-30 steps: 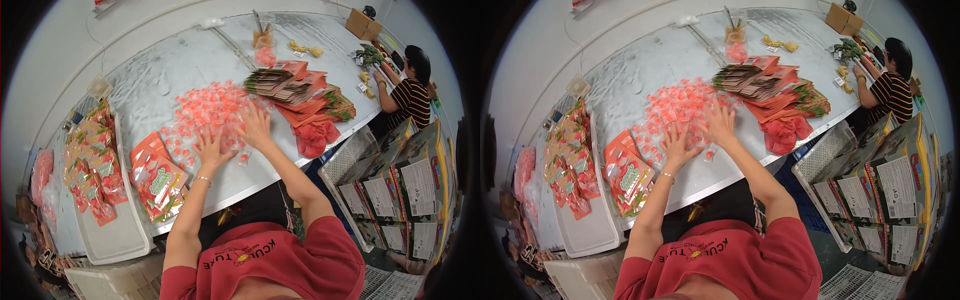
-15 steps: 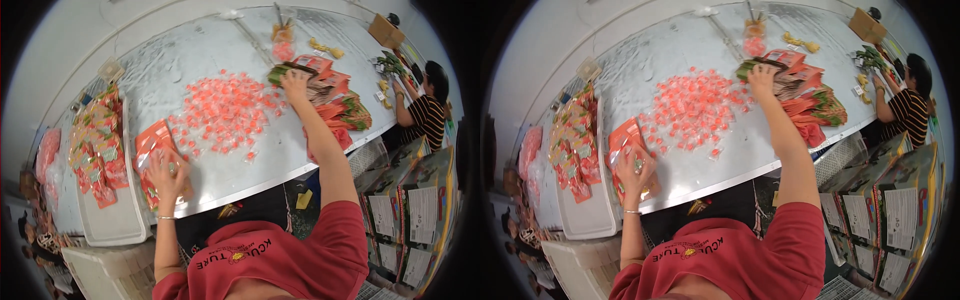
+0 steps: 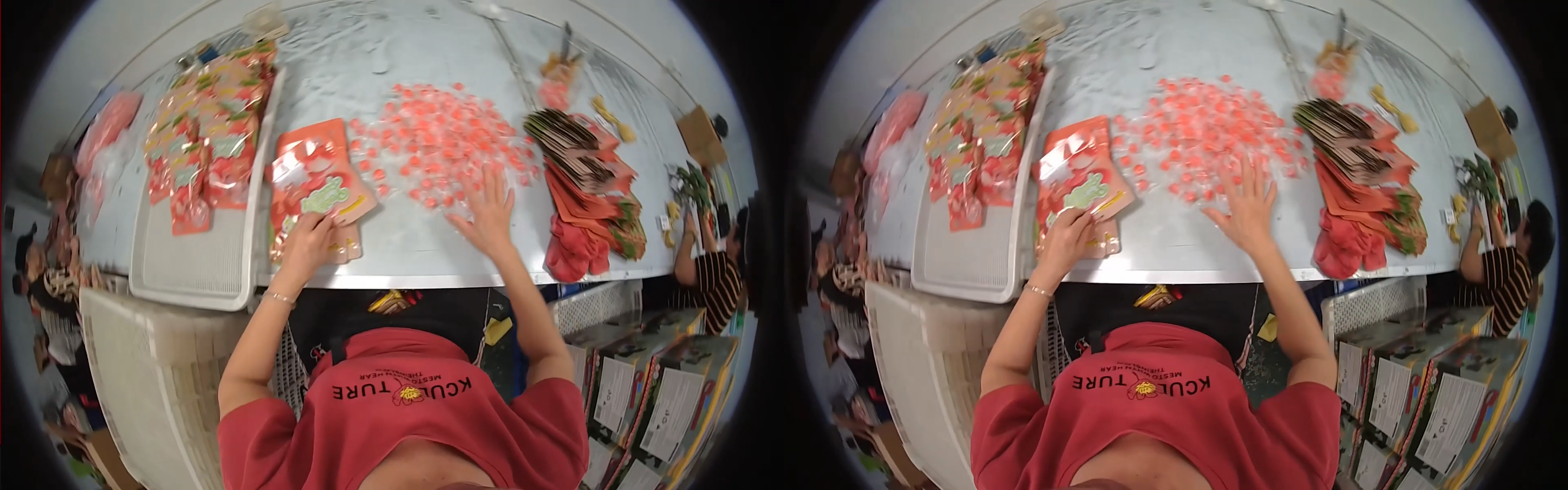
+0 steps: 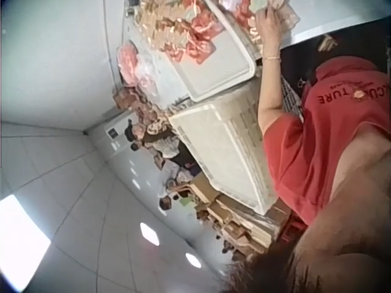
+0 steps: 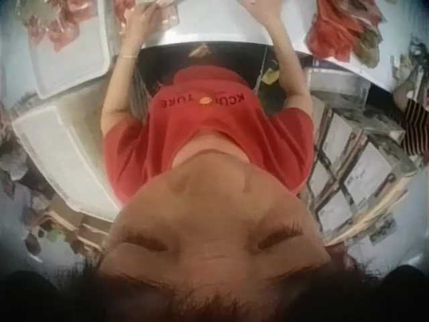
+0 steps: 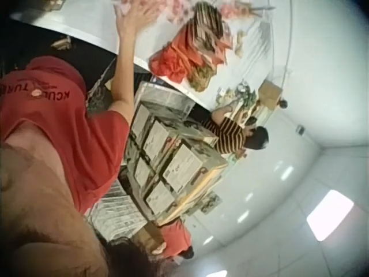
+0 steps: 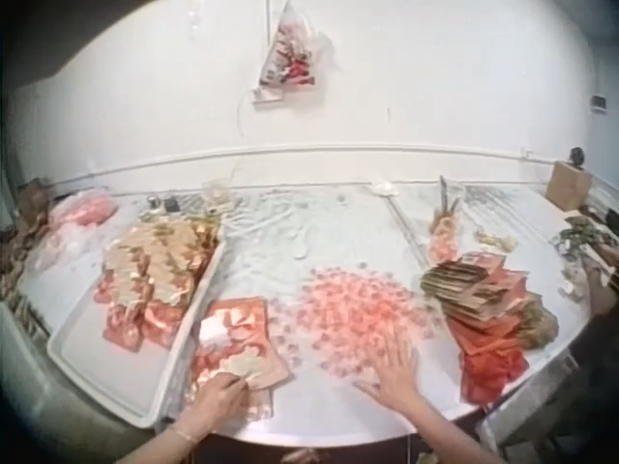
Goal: Bagging individual gummy candies into retail packaging.
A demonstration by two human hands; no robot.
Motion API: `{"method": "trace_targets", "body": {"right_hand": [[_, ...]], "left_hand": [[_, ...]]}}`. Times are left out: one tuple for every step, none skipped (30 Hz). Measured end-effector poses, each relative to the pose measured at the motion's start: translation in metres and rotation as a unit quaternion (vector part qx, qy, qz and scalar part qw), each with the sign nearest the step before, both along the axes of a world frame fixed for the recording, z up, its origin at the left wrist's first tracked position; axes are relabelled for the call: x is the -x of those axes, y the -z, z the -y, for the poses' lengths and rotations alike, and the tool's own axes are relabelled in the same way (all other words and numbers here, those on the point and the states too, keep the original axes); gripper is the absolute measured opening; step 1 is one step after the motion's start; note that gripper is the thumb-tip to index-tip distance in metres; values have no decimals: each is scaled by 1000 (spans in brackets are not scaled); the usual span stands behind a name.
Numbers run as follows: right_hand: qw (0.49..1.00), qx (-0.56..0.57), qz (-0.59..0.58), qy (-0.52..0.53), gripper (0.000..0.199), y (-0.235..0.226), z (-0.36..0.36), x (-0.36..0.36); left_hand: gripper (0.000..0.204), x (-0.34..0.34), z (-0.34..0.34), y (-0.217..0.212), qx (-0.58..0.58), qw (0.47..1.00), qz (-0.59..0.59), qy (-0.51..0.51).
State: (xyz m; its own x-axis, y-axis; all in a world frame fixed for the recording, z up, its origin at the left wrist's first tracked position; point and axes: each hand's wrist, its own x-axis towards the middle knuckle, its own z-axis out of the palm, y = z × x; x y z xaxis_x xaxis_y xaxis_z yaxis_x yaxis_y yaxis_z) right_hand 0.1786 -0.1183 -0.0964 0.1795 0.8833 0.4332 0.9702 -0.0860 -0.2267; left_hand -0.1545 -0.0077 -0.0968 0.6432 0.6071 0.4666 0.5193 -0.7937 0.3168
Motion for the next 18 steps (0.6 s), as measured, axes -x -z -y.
{"method": "trace_targets", "body": {"right_hand": [[999,43,2,4,70,6,2,15],[999,44,1,-3,70,18,-2,16],[998,49,13,48,70,33,-10,11],[993,53,23,99,71,43,-17,8],[994,54,23,89,71,42,-22,8],[995,11,21,96,70,40,-27,8],[994,-30,18,108,68,38,-29,10],[994,-29,15,100,68,27,-32,24],[997,-49,5,62,65,16,-36,42],[997,-70,-3,28,61,9,-40,56],[997,-70,-1,29,61,10,-43,69],[996,-76,-41,-35,57,13,-43,82],[988,-83,-83,-105,53,16,-46,99],[988,-82,-83,-105,53,19,-46,109],[981,-77,-130,-125,50,21,-48,118],[971,-73,-176,-144,47,20,-50,126],[971,-73,-176,-144,47,18,-54,131],[966,-84,-194,-147,46,13,-59,135]], "left_hand": [[22,-1,1,-3,22,999,-40,-21],[21,-1,2,-8,44,995,-80,-38],[21,-2,-1,-8,46,995,-81,-44],[22,-1,-6,-5,68,991,-109,-37],[24,-2,-8,-6,90,986,-134,-32],[24,-3,-8,-7,91,986,-134,-40],[26,-8,-8,-11,94,992,-75,-34],[29,-4,-8,-15,96,995,-16,-33],[34,3,-12,-8,103,993,-50,-27],[34,3,-8,-8,104,993,-50,-28],[35,-1,-3,-10,83,994,-63,-30],[35,-4,-1,-11,61,995,-76,-32],[31,-1,-5,2,9,997,-59,-42],[31,0,-8,6,10,997,-59,-42],[27,1,-11,10,38,996,-56,-54],[23,1,-15,6,65,994,-53,-65],[23,2,-22,2,65,994,-53,-66],[21,2,-31,-3,133,989,-11,-68]]}}
